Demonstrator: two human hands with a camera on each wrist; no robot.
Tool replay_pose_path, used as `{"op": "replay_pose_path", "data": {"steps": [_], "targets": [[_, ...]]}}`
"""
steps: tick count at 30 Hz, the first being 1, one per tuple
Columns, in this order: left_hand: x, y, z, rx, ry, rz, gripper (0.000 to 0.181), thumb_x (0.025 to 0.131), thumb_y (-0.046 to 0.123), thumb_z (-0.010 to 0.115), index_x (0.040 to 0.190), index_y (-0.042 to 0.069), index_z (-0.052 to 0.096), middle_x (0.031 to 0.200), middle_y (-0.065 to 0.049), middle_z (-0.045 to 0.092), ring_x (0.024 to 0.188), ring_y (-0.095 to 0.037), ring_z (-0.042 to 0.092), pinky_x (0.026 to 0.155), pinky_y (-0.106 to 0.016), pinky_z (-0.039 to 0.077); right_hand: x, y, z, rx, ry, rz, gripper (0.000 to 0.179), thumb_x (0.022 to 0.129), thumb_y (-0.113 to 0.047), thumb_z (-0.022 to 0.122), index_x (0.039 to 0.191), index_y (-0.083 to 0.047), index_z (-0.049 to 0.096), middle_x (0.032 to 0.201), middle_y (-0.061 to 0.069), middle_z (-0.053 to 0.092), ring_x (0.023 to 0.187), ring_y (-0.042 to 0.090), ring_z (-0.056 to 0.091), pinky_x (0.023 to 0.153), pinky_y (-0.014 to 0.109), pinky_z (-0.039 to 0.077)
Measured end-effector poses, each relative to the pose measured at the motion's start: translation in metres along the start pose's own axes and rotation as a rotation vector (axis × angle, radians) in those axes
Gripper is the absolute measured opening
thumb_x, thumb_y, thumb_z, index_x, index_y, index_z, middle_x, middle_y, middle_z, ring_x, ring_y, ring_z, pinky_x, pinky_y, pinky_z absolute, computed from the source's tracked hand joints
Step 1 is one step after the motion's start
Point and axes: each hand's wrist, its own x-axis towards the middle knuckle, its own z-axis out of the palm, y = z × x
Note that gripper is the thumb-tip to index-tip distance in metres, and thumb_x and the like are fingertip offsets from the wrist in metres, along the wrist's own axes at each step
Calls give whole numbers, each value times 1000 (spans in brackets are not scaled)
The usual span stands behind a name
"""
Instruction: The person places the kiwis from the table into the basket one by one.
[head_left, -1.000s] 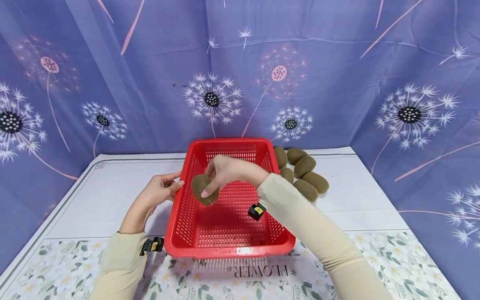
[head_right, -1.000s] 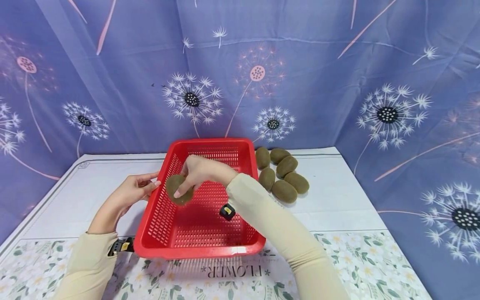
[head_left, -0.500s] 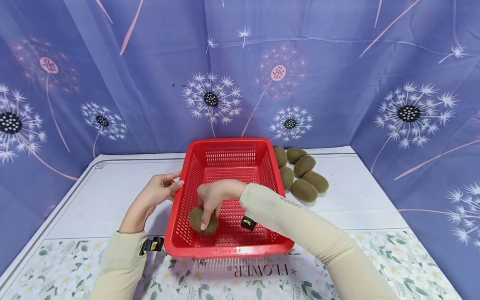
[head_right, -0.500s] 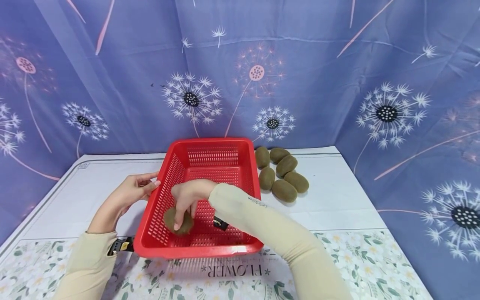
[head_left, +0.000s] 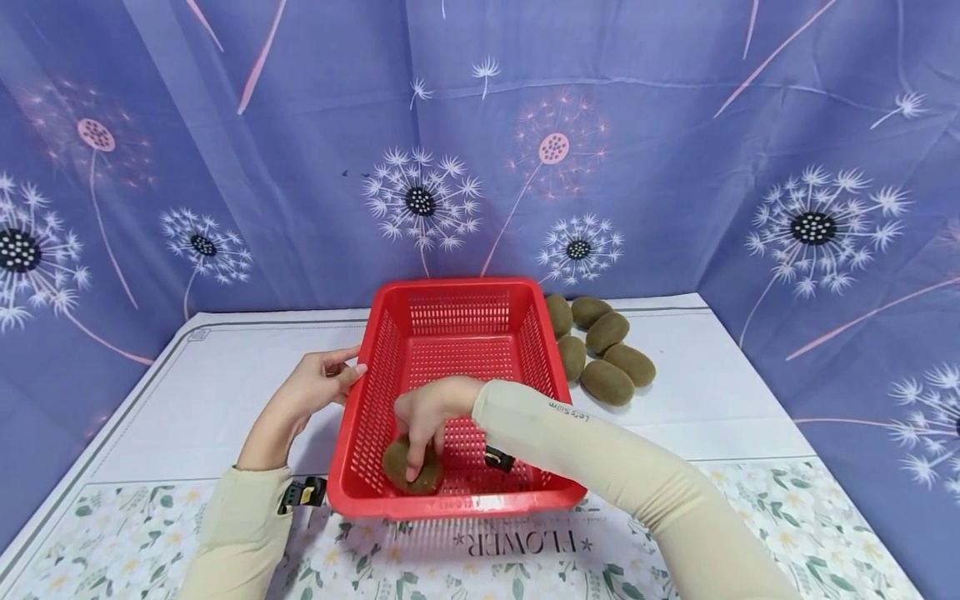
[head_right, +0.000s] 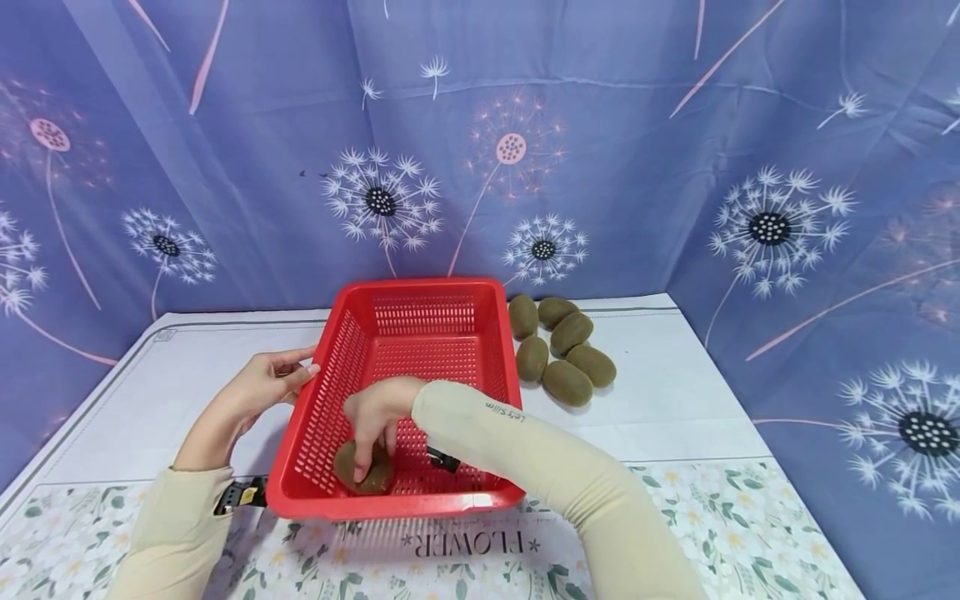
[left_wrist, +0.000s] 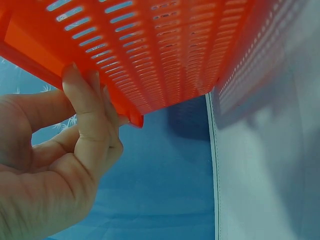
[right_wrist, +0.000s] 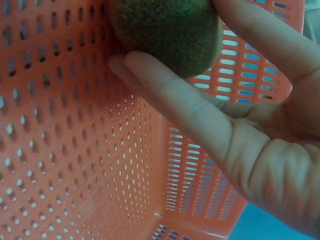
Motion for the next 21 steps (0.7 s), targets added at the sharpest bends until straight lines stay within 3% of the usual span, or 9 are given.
{"op": "replay_pose_path", "data": {"steps": [5, 12, 21], "targets": [[0, 0, 0, 5, 2, 4, 51, 100, 11, 51, 145, -6, 35, 87, -13, 60, 68, -17, 66, 65, -30, 57, -1, 0, -1, -5, 13, 19, 16, 79, -10, 80, 88, -1, 69, 79, 2, 67, 68, 11, 65, 69, 31, 58], [-2, 1, 1, 13, 5, 9, 50, 101, 11, 50, 145, -6, 35, 88, -14, 61, 69, -16, 66, 66, -33, 57, -5, -6, -3, -69, 62, 51, 16, 80, -14, 80, 82, -3, 68, 74, 0, 61, 69, 15, 65, 69, 30, 58], [-2, 3, 3, 1, 2, 14, 51, 101, 12, 51, 145, -6, 34, 90, -14, 61, 69, -14, 66, 65, -30, 57, -21, -14, -15, -83, 139, 61, 36, 80, -16, 80, 105, 0, 60, 89, 3, 60, 86, 21, 65, 69, 28, 57]]}}
